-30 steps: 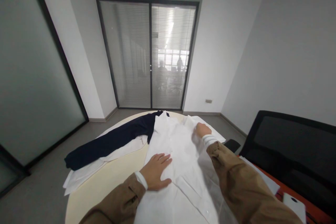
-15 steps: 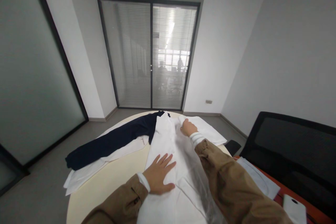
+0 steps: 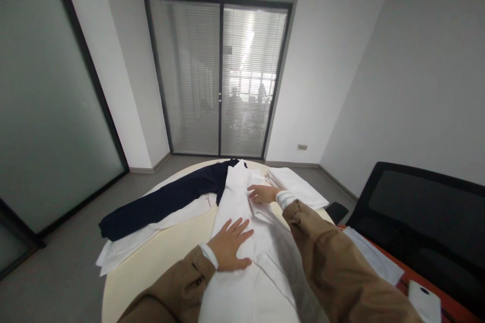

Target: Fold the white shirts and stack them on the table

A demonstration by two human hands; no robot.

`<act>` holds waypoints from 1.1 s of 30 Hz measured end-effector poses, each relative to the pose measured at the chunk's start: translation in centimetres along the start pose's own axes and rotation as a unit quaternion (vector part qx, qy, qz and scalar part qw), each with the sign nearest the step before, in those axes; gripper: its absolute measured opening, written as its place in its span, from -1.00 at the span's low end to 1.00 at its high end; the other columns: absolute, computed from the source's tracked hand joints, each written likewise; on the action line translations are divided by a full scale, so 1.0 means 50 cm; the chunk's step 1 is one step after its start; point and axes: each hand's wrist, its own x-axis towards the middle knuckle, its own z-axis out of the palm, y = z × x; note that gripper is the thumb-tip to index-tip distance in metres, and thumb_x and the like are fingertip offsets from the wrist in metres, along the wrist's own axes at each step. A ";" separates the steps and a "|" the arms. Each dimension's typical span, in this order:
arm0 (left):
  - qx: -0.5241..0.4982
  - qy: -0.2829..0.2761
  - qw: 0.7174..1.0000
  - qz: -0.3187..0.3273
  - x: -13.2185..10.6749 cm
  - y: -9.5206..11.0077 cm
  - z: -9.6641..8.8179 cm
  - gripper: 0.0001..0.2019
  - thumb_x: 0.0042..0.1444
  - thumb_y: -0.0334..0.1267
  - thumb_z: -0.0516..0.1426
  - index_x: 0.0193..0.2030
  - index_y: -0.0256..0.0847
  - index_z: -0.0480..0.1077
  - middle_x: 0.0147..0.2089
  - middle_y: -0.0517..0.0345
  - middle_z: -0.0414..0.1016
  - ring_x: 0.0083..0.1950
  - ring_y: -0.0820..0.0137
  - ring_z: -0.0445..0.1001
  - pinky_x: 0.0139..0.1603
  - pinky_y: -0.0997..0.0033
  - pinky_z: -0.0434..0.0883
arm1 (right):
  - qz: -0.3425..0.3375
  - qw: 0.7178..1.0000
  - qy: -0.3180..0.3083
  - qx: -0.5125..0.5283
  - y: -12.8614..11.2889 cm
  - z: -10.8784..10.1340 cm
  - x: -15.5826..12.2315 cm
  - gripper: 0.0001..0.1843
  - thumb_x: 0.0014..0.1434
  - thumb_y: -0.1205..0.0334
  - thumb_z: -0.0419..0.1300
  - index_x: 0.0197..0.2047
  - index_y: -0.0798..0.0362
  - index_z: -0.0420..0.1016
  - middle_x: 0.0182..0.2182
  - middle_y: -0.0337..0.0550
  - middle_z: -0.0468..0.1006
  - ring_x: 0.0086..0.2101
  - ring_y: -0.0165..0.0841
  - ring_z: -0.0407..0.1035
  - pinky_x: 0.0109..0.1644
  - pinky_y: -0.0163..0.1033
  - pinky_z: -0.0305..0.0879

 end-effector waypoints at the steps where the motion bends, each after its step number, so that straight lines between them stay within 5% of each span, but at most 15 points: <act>1: 0.004 0.006 1.000 -0.002 0.000 -0.003 0.001 -0.16 0.11 0.13 0.14 0.45 -0.12 -0.01 0.52 -0.05 -0.24 0.51 0.00 -0.25 0.43 -0.21 -0.19 | -0.010 1.000 -0.019 -0.001 0.003 -0.011 -0.014 -0.44 0.10 0.30 0.29 0.19 0.11 0.36 -0.09 -0.04 0.61 -0.23 -0.33 0.49 -0.15 -0.31 0.37; 6: 0.005 0.015 1.000 0.002 0.000 -0.021 0.003 -0.20 0.10 0.10 0.17 0.44 -0.03 0.02 0.53 0.03 -0.21 0.51 -0.02 -0.23 0.43 -0.24 -0.21 | 0.000 0.990 -0.097 -0.104 0.028 -0.043 -0.084 -0.35 -0.15 -0.11 0.44 -0.05 0.06 0.50 -0.11 -0.05 0.58 -0.13 -0.19 0.47 -0.06 -0.19 0.35; 9: -0.016 0.015 1.000 0.008 0.000 -0.032 0.002 -0.20 0.08 0.07 0.20 0.43 -0.02 0.05 0.53 0.03 -0.20 0.51 -0.05 -0.24 0.42 -0.27 -0.20 | 0.073 0.974 -0.197 -0.084 0.047 -0.034 -0.110 -0.33 -0.27 -0.09 0.49 -0.14 0.07 0.45 -0.30 -0.14 0.58 -0.29 -0.25 0.51 -0.23 -0.22 0.37; 14: -0.098 0.030 0.995 -0.002 0.002 -0.043 -0.002 -0.23 0.16 0.06 0.13 0.45 -0.11 -0.01 0.50 -0.03 -0.07 0.50 0.04 -0.15 0.45 -0.17 -0.19 | 0.103 0.961 -0.255 0.001 0.054 0.009 -0.133 -0.57 -0.05 0.01 0.41 -0.31 0.11 0.35 -0.55 -0.22 0.50 -0.55 -0.36 0.45 -0.37 -0.25 0.38; 20: -0.200 0.100 0.974 -0.032 0.013 -0.037 -0.012 -0.22 0.29 -0.08 0.02 0.50 -0.11 -0.36 0.35 -0.03 0.29 0.39 0.18 0.19 0.44 -0.08 -0.06 | -0.002 0.962 -0.228 0.150 0.022 0.056 -0.148 -0.64 0.16 0.07 0.28 -0.10 0.03 0.25 -0.35 -0.25 0.56 -0.41 -0.46 0.50 -0.28 -0.35 0.40; 23: -0.179 0.109 0.978 0.000 0.021 -0.031 -0.020 -0.24 0.24 -0.17 0.06 0.50 -0.11 -0.22 0.35 -0.04 0.28 0.34 0.18 0.27 0.38 0.04 0.13 | -0.027 0.937 -0.286 0.200 0.024 0.064 -0.152 -0.53 0.01 0.06 0.40 -0.11 0.03 0.32 -0.23 -0.21 0.58 -0.31 -0.45 0.51 -0.25 -0.37 0.40; 26: -0.117 0.102 0.988 0.021 0.029 -0.022 -0.025 -0.34 0.22 -0.19 0.07 0.45 -0.10 0.02 0.34 -0.07 0.28 0.31 0.15 0.29 0.32 0.10 0.22 | 0.010 0.940 -0.292 0.174 0.036 0.058 -0.159 -0.47 -0.15 0.03 0.48 -0.18 0.05 0.38 -0.33 -0.27 0.57 -0.37 -0.44 0.50 -0.26 -0.34 0.42; 29: -0.044 0.103 0.994 0.007 0.039 -0.011 -0.024 -0.48 0.27 -0.13 0.03 0.36 -0.15 0.21 0.31 -0.12 0.30 0.31 0.08 0.27 0.30 0.02 0.22 | 0.042 0.932 -0.345 0.106 0.046 0.047 -0.174 -0.52 -0.14 -0.08 0.46 -0.30 0.08 0.47 -0.36 -0.25 0.58 -0.42 -0.46 0.51 -0.33 -0.41 0.38; 33: -0.010 0.125 0.992 0.001 0.057 -0.005 -0.010 -0.50 0.37 -0.10 -0.14 0.35 -0.25 0.21 0.33 -0.17 0.27 0.33 0.11 0.24 0.31 0.02 0.22 | 0.052 0.893 -0.440 0.077 0.053 0.050 -0.203 -0.48 -0.14 -0.17 0.44 -0.29 0.08 0.54 -0.34 -0.21 0.61 -0.41 -0.45 0.55 -0.32 -0.44 0.40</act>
